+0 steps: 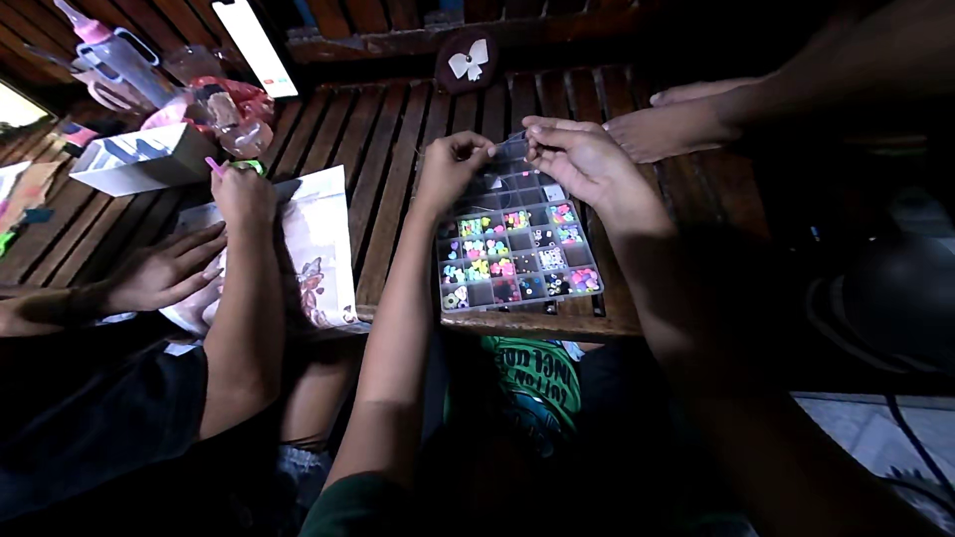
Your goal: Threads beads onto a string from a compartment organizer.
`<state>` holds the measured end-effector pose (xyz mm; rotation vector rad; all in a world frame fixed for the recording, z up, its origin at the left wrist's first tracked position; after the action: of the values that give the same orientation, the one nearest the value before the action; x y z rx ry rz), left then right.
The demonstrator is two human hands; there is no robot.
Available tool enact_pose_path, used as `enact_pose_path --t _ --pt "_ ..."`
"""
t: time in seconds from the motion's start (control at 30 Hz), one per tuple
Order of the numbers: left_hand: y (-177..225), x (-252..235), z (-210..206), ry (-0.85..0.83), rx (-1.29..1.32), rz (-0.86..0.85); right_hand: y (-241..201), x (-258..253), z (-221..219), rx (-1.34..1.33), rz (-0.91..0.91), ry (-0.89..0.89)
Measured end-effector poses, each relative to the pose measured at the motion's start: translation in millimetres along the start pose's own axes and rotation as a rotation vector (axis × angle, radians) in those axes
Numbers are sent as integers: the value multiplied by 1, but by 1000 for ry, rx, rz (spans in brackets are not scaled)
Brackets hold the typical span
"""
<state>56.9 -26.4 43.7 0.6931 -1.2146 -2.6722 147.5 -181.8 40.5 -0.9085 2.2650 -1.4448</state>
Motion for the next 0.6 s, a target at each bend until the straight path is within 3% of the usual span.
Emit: enact_pose_path --t 0.6 --pt "-4 -1 1 18 -48 -7 -3 -1 2 21 10 1"
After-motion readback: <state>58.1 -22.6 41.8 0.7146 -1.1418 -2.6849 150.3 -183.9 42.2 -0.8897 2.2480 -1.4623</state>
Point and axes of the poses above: each hand's wrist, its own x-axis away from the middle knuckle, its own z-axis out of the back of the hand, y = z × x, the point moved 6 cm from there along -x, towards the middle knuckle, and after that the axes turned 7 degrees about -x, right-handed, at the moved point
